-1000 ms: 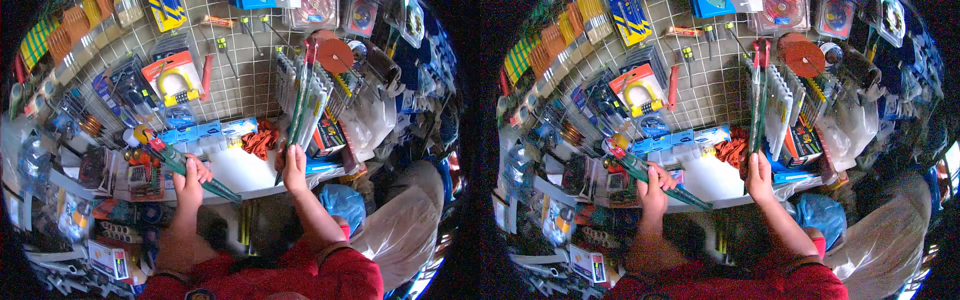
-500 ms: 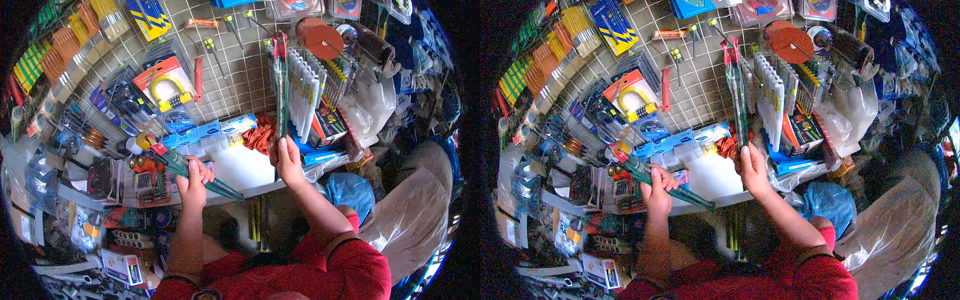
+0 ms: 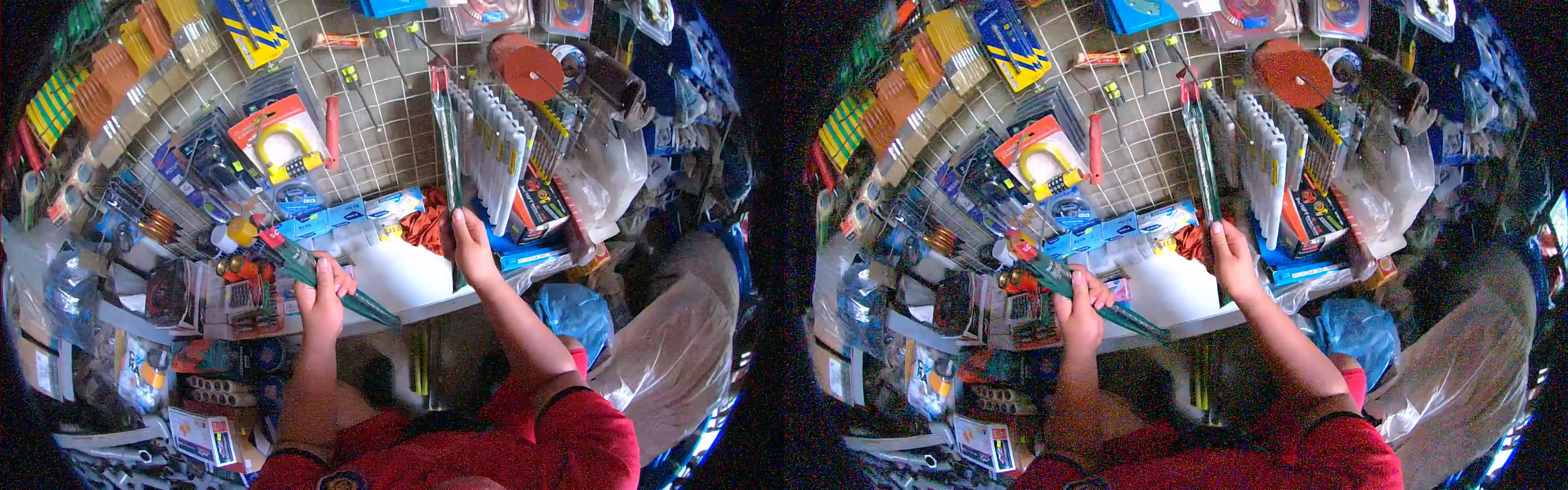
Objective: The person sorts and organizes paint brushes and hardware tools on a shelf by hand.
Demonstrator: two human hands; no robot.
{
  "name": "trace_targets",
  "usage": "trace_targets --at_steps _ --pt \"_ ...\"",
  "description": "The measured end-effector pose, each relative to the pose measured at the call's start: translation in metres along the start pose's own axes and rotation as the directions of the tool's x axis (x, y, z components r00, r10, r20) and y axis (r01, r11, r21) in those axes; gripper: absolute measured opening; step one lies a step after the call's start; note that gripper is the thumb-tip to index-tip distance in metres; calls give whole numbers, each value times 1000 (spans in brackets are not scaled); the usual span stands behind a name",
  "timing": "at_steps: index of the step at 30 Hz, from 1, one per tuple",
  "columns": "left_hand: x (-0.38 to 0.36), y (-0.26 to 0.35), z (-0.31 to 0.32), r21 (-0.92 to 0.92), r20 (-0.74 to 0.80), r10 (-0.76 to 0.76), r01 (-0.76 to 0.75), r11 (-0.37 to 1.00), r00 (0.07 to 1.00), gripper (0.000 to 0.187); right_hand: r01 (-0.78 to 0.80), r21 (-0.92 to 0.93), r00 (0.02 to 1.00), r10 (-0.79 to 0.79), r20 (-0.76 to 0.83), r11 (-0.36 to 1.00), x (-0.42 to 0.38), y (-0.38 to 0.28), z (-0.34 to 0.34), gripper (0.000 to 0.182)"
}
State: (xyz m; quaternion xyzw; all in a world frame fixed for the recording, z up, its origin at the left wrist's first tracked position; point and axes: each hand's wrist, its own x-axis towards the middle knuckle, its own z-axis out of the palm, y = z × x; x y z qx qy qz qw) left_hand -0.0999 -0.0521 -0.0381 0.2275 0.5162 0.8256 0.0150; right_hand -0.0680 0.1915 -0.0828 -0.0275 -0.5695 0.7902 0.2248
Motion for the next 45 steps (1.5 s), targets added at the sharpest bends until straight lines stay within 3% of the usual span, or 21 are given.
trace_targets --at_steps 1,3,5,7,9,11,12,13,16,18,19,21,24,26,29,32,33,39,41,45 --pt "1 -2 -1 -11 26 -4 5 1000 1000 21 -2 -9 1000 2 5 1000 13 7 -2 36" --pt "4 -2 2 -27 19 -9 9 1000 1000 20 135 -172 988 -146 -49 976 42 15 -3 38" --pt "6 -11 1 -34 2 -31 31 999 1000 19 3 -119 998 -10 -65 993 64 7 0 38" --pt "7 -16 0 -67 25 -49 50 996 999 17 -32 -111 991 17 -131 993 87 1 6 40" --pt "6 -20 3 -29 42 -75 76 997 996 16 -4 -265 986 -40 -159 964 121 19 -3 40" --pt "5 -18 12 12 26 -87 87 996 996 19 -8 -251 983 -39 -181 968 139 21 -4 41" --pt "6 -19 12 15 49 -83 83 996 995 19 77 -261 972 -131 -197 962 143 28 -1 41" --pt "6 -21 11 18 70 -84 83 996 994 18 -18 -305 978 -47 -202 952 144 30 -8 39" --pt "8 -22 11 -17 88 -86 88 996 992 19 -71 -248 980 22 -196 966 131 37 -10 41" --pt "10 -22 11 -35 101 -76 80 996 992 21 17 -438 959 -138 -247 899 123 41 -15 41" --pt "11 -22 11 -41 97 -83 87 995 992 21 8 -444 959 -132 -249 896 115 41 -21 41" --pt "12 -22 11 -99 107 -63 74 992 992 22 38 -784 953 -258 -158 620 81 26 -26 43" --pt "13 -20 12 -112 74 -58 66 991 996 25 193 -886 906 -423 -5 422 6 -2 -7 37" --pt "9 -22 12 -143 43 -75 81 986 996 26 203 -741 978 -170 122 640 -37 1 -3 37" --pt "7 -25 15 -220 60 -103 114 969 993 30 -2 -466 879 224 421 885 -85 0 9 50" --pt "1 -27 19 -255 28 -207 207 944 978 33 -6 -519 868 262 421 855 -98 18 9 35" --pt "-1 -28 20 -136 18 -169 170 976 986 36 -25 -516 863 279 422 856 -97 21 7 27" --pt "-7 -19 36 -96 -37 -185 181 979 982 43 -68 -542 883 303 358 838 -108 22 4 20" --pt "-7 -21 33 -66 -12 -155 154 986 988 47 -1 -456 926 172 335 890 -112 34 5 19" --pt "-6 -24 30 -95 -6 -119 118 988 993 53 -173 -258 904 257 342 951 -114 29 9 20"
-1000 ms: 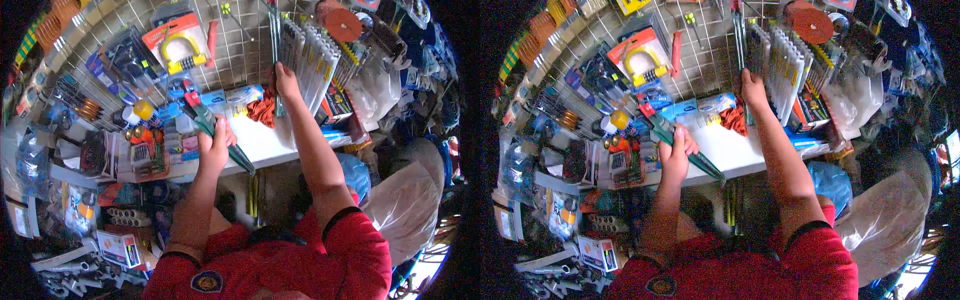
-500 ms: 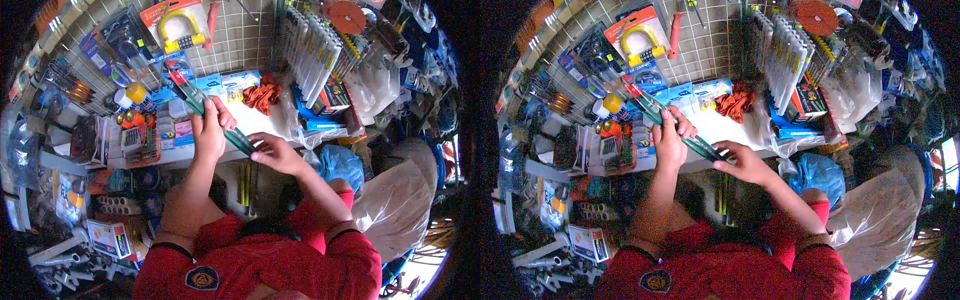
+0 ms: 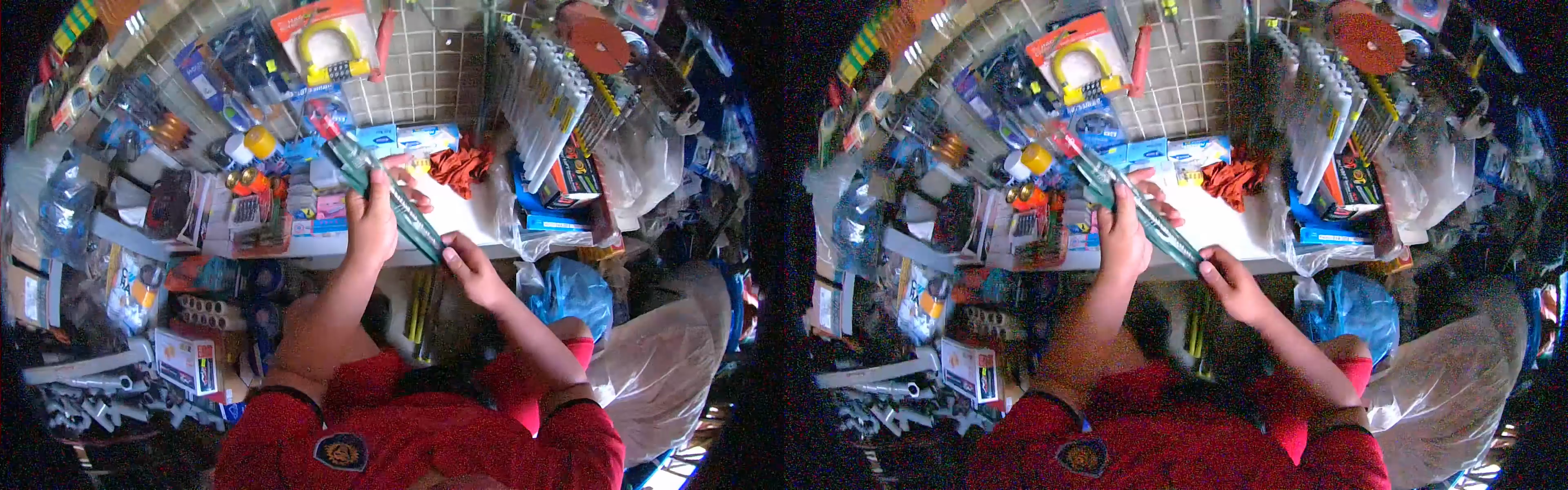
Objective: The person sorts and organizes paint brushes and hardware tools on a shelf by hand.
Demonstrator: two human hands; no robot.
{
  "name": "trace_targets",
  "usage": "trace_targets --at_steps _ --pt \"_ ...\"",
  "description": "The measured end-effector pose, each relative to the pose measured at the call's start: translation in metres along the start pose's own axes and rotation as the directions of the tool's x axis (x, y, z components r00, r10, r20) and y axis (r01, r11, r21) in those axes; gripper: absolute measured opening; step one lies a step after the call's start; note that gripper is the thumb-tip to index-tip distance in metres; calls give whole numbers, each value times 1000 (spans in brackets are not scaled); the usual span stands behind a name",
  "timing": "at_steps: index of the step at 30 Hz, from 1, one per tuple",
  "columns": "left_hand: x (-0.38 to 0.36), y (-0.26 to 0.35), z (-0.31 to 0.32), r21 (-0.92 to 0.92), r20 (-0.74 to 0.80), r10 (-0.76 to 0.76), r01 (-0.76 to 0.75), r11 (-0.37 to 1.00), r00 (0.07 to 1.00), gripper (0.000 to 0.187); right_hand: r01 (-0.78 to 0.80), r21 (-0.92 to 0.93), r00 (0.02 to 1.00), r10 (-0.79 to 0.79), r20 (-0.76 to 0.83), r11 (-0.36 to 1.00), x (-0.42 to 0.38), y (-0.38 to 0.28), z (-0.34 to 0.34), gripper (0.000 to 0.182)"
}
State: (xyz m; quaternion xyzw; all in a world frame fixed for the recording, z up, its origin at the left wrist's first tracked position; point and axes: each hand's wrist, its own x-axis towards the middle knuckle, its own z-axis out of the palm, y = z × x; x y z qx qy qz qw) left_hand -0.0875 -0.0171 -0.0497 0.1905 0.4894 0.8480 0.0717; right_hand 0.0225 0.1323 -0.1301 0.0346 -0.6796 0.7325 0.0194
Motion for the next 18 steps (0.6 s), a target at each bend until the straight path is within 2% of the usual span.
trace_targets --at_steps 1,2,4,6,8,10,12,14,15,16,17,18 --pt "1 -2 -3 -3 6 2 -2 1000 1000 54 -47 2 997 47 53 999 1 0 -5 24" --pt "2 -1 -2 -25 8 22 -22 999 1000 53 -34 2 999 33 41 999 2 0 -8 24" --pt "1 -1 -3 10 30 43 -44 999 999 54 26 -118 999 -31 -45 993 2 1 -9 25" --pt "-1 -2 -4 35 29 59 -60 998 998 54 52 -111 993 -63 -95 993 2 2 -7 24" --pt "-2 -2 -8 58 41 75 -78 995 996 56 143 -194 973 -174 -153 971 2 3 -6 23" --pt "-1 -5 -10 67 41 92 -95 993 995 59 155 -216 967 -193 -165 964 1 -2 -6 23" --pt "4 -12 -22 228 56 255 -261 938 965 61 106 -243 977 -146 -154 964 -2 -7 -5 23" --pt "5 -16 -24 240 55 304 -308 921 951 61 124 -203 969 -162 -188 971 -1 -2 -6 23" --pt "5 -12 -25 108 17 230 -230 967 973 61 141 -164 960 -175 -218 976 -1 2 -6 23" --pt "4 -8 -25 -29 -10 145 -145 989 989 61 139 -47 950 -146 -277 989 -1 4 -8 24" --pt "5 1 -19 26 -66 137 -136 990 988 59 147 -1 929 -138 -344 989 0 5 -13 23" --pt "7 -1 -25 -49 -85 156 -161 986 984 55 160 43 904 -129 -408 986 3 4 -19 23"
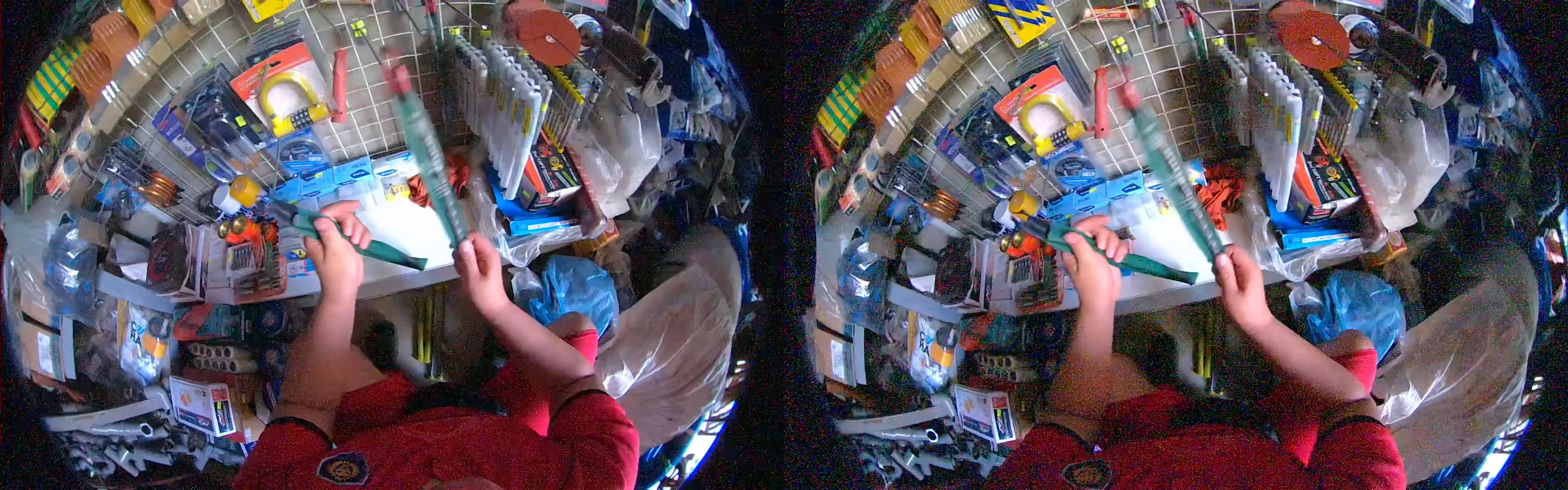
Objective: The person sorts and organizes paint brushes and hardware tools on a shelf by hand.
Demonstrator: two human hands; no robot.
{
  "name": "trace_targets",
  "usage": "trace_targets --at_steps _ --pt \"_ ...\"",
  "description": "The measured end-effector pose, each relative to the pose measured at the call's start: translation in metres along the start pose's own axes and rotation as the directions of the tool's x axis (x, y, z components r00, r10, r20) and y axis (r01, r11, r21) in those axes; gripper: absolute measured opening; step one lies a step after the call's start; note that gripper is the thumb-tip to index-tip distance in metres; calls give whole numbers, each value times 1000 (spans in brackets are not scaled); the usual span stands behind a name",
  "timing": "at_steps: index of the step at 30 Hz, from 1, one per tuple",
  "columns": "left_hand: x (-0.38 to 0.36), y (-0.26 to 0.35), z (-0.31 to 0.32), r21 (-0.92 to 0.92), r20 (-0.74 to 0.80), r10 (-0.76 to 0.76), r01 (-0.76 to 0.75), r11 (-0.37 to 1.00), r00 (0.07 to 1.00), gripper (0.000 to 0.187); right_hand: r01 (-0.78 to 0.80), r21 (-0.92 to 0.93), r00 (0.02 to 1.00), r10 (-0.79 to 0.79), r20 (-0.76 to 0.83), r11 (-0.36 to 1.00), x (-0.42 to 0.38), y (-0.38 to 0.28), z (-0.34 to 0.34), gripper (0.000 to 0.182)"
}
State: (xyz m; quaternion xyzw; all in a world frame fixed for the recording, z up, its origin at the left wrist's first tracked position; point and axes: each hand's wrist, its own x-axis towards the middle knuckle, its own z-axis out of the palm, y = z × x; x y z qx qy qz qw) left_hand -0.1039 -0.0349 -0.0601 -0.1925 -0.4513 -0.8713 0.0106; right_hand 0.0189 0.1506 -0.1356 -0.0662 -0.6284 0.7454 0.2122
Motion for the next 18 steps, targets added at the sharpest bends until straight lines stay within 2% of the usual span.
trace_targets --at_steps 1,4,5,6,12,18 --pt "2 3 -3 10 4 11 -11 1000 1000 54 40 -48 998 -43 -52 998 3 -3 -6 22" --pt "3 12 -3 15 8 19 -19 1000 1000 51 162 25 975 -157 -156 986 15 -15 -12 19" --pt "3 14 -2 15 -1 21 -21 1000 1000 50 164 -56 969 -171 -180 985 17 -17 -17 17" --pt "2 15 -1 15 2 20 -20 1000 1000 50 161 1 967 -157 -198 987 18 -22 -17 17" --pt "-2 15 -1 57 36 8 -10 998 999 44 182 -108 952 -202 -231 977 23 -18 -24 18" --pt "-4 15 -2 51 52 -7 4 999 999 43 114 -18 961 -115 -251 993 26 -22 -21 20"
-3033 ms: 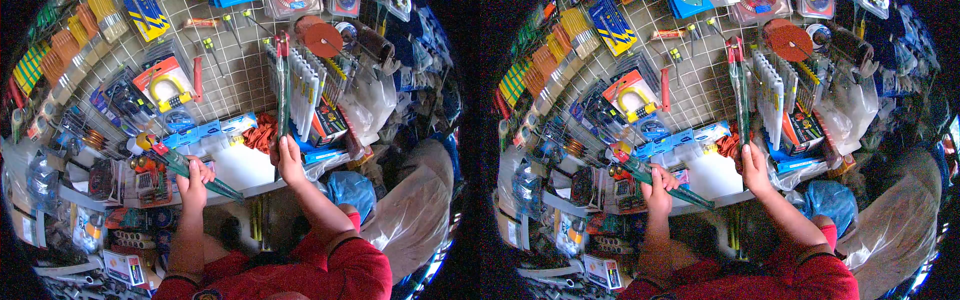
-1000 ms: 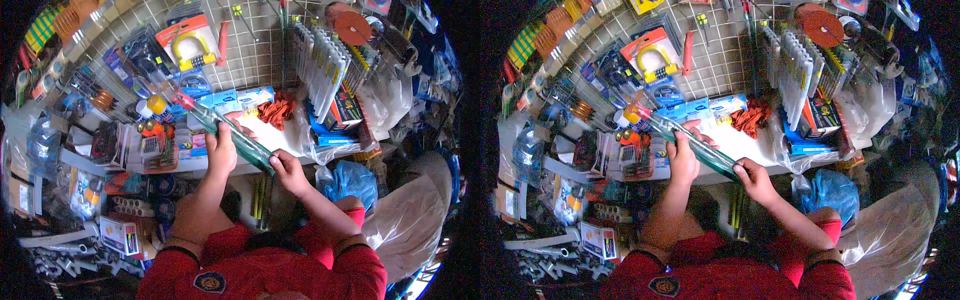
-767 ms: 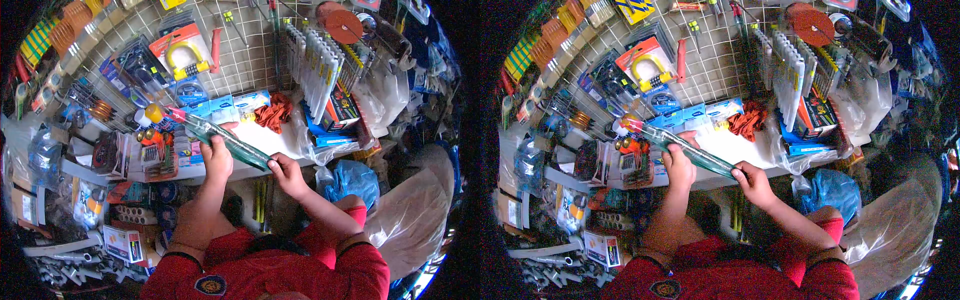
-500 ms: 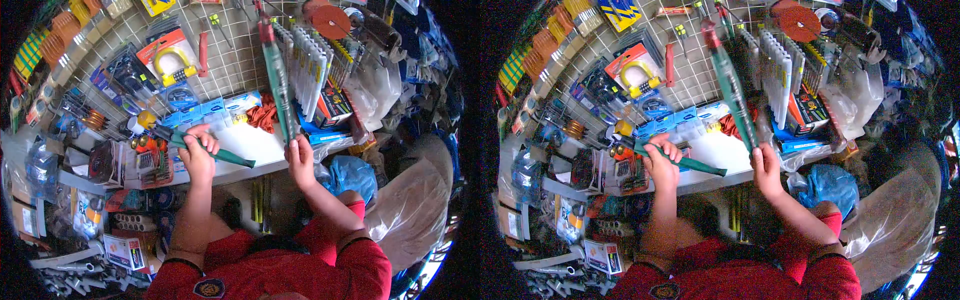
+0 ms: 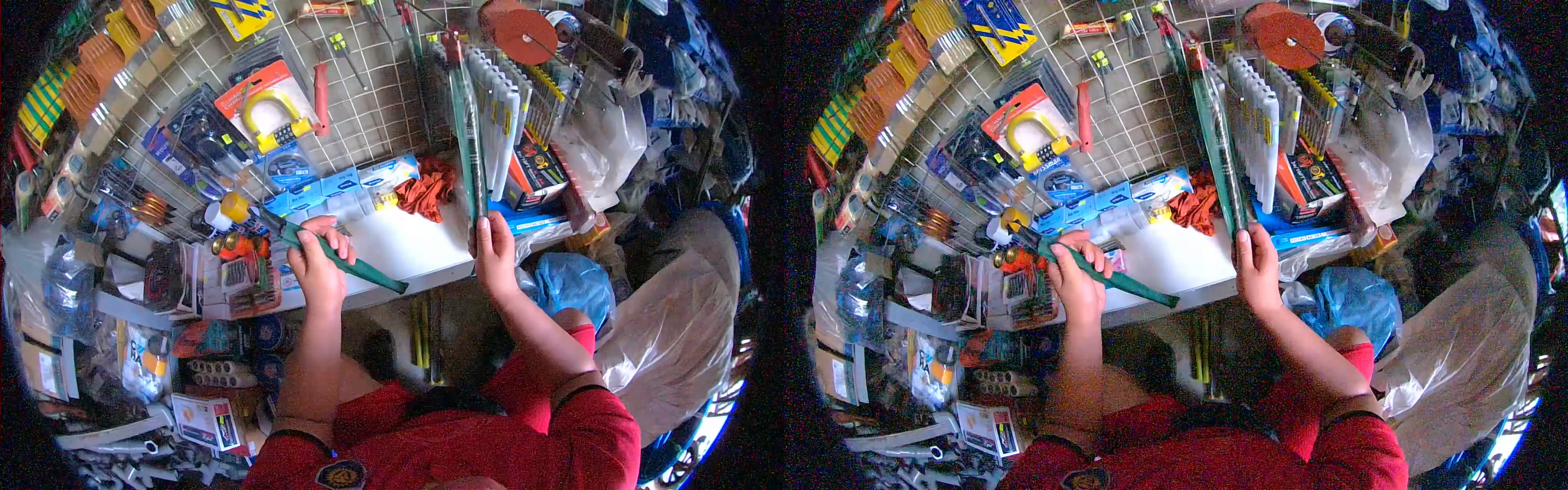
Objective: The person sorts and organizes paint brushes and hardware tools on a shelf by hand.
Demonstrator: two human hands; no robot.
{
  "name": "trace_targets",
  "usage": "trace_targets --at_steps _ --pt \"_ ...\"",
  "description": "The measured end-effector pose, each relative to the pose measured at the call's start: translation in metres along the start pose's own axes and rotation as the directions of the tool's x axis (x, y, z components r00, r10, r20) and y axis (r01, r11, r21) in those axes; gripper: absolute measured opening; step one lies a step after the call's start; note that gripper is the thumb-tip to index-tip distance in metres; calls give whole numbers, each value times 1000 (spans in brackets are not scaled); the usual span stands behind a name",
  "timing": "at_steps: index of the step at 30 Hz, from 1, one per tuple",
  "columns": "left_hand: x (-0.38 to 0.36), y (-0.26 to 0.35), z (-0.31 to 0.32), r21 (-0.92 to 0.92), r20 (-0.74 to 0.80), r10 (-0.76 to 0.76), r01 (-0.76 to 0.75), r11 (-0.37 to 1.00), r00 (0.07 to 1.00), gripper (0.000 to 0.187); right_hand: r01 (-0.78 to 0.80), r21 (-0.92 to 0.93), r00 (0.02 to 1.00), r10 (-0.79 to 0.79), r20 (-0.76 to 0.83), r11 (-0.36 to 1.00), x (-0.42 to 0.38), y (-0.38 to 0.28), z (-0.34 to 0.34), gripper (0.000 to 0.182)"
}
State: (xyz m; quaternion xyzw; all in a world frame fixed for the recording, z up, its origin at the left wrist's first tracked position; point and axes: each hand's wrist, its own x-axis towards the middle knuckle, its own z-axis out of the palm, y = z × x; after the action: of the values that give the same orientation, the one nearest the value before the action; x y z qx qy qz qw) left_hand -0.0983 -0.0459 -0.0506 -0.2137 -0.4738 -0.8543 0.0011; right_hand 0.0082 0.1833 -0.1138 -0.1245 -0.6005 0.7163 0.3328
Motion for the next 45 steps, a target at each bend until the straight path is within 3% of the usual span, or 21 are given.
trace_targets --at_steps 6,8,9,10,16,19,20,22,24,25,26,27,28,30,34,36,38,40,42,43,45 --pt "1 0 3 -1 -8 -20 20 1000 1000 43 -18 -51 999 21 44 999 30 12 2 17" --pt "2 -3 3 -2 6 -53 53 999 999 43 54 -234 996 -70 -61 971 53 22 10 21" --pt "3 -3 6 50 1 -65 65 997 998 45 58 -127 996 -66 -59 990 65 24 17 29" --pt "3 -3 8 44 3 -60 60 997 998 45 166 -295 980 -190 -53 941 80 32 19 29" --pt "2 -5 10 -31 54 -69 70 997 996 41 192 -306 972 -224 -73 933 126 32 45 30" --pt "0 -5 9 24 75 -77 75 997 994 43 93 -308 992 -115 -55 947 131 40 38 33" --pt "-1 -5 9 26 86 -94 92 995 992 42 108 -406 989 -140 -48 907 121 30 35 35" --pt "-3 -4 8 26 84 -112 110 994 990 41 144 -343 982 -176 -66 928 97 39 31 39" --pt "-4 -5 6 21 96 -140 138 990 985 42 140 -260 990 -134 41 955 50 34 26 46" --pt "-5 -5 5 8 101 -144 144 990 984 42 191 -331 973 -134 187 924 25 39 22 47" --pt "-6 -3 6 4 101 -164 164 986 981 42 251 -388 937 -121 329 887 1 42 19 48" --pt "-5 -1 7 -13 91 -184 186 983 979 42 74 -301 845 101 526 951 -20 29 18 47" --pt "-5 0 8 -30 84 -202 205 978 976 43 -126 -255 660 273 700 959 -37 17 18 45" --pt "-4 4 11 -63 63 -223 227 972 973 43 -31 -277 456 260 851 960 -52 24 22 40" --pt "-1 13 9 -160 14 -244 243 957 970 42 -336 -268 347 383 856 903 -49 46 19 32" --pt "1 20 11 -225 -97 -134 110 968 986 43 -347 -325 329 439 836 880 -45 39 17 36" --pt "0 21 1 -301 -79 -142 112 947 987 49 -659 -192 277 473 837 727 -43 38 13 44" --pt "2 25 -12 -441 48 -176 178 880 983 51 -649 -265 240 522 818 713 -42 32 12 49" --pt "7 21 -23 -541 130 -141 190 820 981 52 -412 -450 -42 477 878 792 -36 29 12 48" --pt "9 20 -27 -628 219 -101 219 747 971 54 -386 -378 -47 391 919 842 -39 37 12 39" --pt "8 22 -29 -620 213 -89 205 757 973 55 -440 -370 -45 391 919 818 -49 38 14 35"
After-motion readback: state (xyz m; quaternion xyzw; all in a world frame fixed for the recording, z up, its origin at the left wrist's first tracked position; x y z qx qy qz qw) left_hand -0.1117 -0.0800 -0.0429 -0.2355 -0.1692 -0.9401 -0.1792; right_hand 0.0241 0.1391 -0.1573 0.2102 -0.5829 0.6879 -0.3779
